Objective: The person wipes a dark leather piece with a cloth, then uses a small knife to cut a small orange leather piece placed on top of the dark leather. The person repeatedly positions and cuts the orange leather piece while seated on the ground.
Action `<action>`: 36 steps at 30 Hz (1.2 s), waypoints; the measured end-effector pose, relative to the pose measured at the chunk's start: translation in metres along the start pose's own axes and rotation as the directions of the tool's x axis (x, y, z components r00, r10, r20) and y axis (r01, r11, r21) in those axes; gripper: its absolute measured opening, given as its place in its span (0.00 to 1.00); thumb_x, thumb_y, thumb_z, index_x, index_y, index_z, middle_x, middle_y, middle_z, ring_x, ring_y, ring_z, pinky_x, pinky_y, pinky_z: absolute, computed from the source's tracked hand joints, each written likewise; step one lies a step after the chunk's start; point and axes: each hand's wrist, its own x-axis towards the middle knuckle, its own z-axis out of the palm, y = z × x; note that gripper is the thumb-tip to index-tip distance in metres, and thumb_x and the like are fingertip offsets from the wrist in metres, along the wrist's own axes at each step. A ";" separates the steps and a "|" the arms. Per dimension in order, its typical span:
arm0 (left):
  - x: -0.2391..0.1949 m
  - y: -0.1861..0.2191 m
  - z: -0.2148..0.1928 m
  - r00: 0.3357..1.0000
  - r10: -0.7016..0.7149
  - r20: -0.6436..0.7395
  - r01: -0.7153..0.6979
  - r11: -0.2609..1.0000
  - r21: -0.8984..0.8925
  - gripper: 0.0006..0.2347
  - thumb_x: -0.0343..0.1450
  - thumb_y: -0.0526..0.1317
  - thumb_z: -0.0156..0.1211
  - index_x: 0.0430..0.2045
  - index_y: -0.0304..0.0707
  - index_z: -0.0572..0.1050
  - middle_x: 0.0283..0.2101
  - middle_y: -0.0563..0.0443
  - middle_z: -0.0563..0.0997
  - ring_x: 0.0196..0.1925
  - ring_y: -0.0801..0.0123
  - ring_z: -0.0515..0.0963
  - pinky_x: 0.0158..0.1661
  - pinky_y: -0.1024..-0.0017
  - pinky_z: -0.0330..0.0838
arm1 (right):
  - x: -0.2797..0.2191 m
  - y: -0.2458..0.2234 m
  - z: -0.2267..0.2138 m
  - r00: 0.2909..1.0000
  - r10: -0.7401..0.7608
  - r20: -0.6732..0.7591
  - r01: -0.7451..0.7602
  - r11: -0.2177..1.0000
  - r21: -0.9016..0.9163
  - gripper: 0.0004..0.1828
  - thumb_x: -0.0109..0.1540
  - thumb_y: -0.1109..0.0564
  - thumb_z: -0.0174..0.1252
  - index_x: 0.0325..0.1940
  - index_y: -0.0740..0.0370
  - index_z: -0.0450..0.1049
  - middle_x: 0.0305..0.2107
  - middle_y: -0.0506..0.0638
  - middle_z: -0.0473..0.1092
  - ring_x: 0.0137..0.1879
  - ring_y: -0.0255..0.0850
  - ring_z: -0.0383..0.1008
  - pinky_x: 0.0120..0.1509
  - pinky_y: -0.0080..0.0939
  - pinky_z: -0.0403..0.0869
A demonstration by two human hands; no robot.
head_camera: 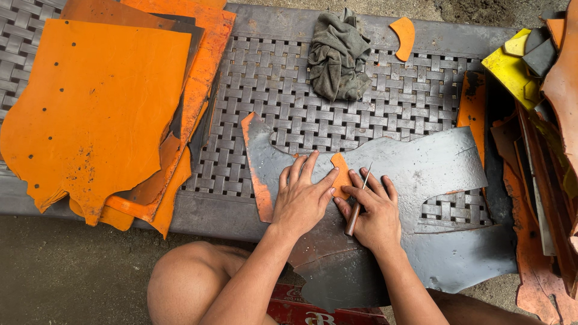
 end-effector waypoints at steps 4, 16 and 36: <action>0.000 0.000 0.000 1.000 -0.003 0.007 0.003 1.000 -0.003 0.17 0.75 0.50 0.51 0.59 0.61 0.75 0.72 0.41 0.58 0.73 0.49 0.53 0.68 0.47 0.46 | 0.000 0.000 0.000 1.000 -0.006 -0.007 0.005 1.000 -0.001 0.18 0.56 0.44 0.69 0.44 0.55 0.82 0.56 0.49 0.75 0.72 0.46 0.66 0.78 0.58 0.54; 0.001 0.001 -0.002 1.000 -0.009 0.026 0.009 1.000 0.000 0.17 0.75 0.49 0.51 0.59 0.60 0.74 0.72 0.41 0.58 0.73 0.49 0.53 0.68 0.47 0.46 | 0.000 0.000 0.001 1.000 0.001 -0.006 -0.001 1.000 0.000 0.18 0.56 0.43 0.69 0.44 0.55 0.82 0.56 0.49 0.76 0.72 0.46 0.66 0.79 0.58 0.53; 0.012 0.001 -0.024 0.994 -0.034 0.105 0.036 0.999 -0.014 0.21 0.70 0.33 0.56 0.53 0.65 0.78 0.70 0.47 0.62 0.71 0.55 0.58 0.67 0.51 0.51 | 0.000 -0.001 -0.002 1.000 -0.024 0.004 0.024 1.000 -0.006 0.17 0.58 0.43 0.67 0.44 0.53 0.82 0.55 0.48 0.76 0.73 0.46 0.65 0.80 0.57 0.52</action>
